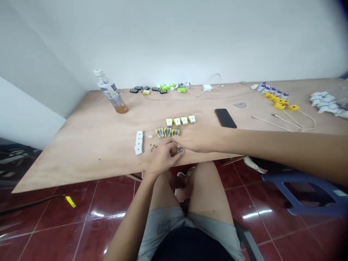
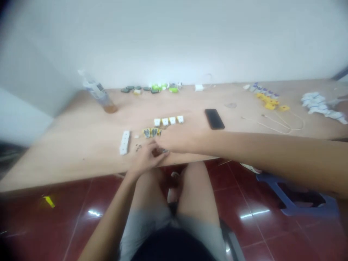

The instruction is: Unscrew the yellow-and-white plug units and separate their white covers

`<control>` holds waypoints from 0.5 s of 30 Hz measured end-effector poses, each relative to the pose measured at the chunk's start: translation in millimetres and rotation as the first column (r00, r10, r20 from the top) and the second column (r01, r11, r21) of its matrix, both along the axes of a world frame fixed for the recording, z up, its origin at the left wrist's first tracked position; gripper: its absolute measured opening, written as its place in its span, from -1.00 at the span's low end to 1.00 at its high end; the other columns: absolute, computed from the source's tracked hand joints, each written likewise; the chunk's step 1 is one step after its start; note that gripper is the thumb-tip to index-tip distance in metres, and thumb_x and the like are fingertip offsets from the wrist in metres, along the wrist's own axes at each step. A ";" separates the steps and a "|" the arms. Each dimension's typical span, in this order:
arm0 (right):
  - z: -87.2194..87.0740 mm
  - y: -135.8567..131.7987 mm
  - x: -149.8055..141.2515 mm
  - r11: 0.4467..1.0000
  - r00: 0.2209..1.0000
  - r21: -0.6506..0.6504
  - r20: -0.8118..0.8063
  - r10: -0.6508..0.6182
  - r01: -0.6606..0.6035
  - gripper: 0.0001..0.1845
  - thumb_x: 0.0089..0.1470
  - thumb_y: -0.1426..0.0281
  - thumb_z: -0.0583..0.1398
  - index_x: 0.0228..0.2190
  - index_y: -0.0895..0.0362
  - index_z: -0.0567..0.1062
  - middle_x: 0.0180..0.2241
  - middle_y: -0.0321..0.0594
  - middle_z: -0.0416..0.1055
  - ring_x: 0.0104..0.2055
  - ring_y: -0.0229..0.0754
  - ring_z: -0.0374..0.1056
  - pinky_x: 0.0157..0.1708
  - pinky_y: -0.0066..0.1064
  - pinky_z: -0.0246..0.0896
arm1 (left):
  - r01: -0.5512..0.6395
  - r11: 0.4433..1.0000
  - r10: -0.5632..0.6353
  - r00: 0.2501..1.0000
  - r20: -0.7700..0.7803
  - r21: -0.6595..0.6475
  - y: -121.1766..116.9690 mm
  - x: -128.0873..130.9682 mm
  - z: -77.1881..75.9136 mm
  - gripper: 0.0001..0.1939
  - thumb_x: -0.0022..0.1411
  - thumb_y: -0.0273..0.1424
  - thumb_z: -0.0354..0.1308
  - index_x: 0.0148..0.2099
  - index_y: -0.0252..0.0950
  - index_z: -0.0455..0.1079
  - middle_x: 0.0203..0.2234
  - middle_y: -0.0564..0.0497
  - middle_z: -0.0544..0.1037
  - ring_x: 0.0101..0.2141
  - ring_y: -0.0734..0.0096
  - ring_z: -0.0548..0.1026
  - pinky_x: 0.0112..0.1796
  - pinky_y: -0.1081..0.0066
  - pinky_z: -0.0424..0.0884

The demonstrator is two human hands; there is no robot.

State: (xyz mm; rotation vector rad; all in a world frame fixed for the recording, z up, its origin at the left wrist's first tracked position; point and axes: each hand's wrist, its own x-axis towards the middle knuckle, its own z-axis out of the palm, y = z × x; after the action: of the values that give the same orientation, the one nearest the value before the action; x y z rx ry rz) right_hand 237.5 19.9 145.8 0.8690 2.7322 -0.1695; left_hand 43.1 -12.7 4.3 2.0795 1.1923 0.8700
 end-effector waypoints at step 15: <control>0.1 4.0 3.6 0.998 0.996 -0.065 -0.092 -0.014 0.008 -0.76 0.48 0.51 0.14 0.07 0.14 0.54 -0.12 -0.08 0.58 -0.24 -0.10 0.41 -0.32 -0.33 0.01 | 0.012 0.993 -0.005 0.999 0.053 -0.120 0.4 -0.9 -2.7 -0.85 0.40 -0.31 0.38 -0.15 -0.27 0.73 -0.25 -0.08 0.72 -0.34 0.26 0.63 -0.30 0.33 0.50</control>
State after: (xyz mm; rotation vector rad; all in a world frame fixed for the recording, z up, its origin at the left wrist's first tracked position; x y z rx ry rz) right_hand 241.1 23.8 146.0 0.8802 2.7898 -0.3052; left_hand 42.2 -12.3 1.6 1.9521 1.1778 0.8232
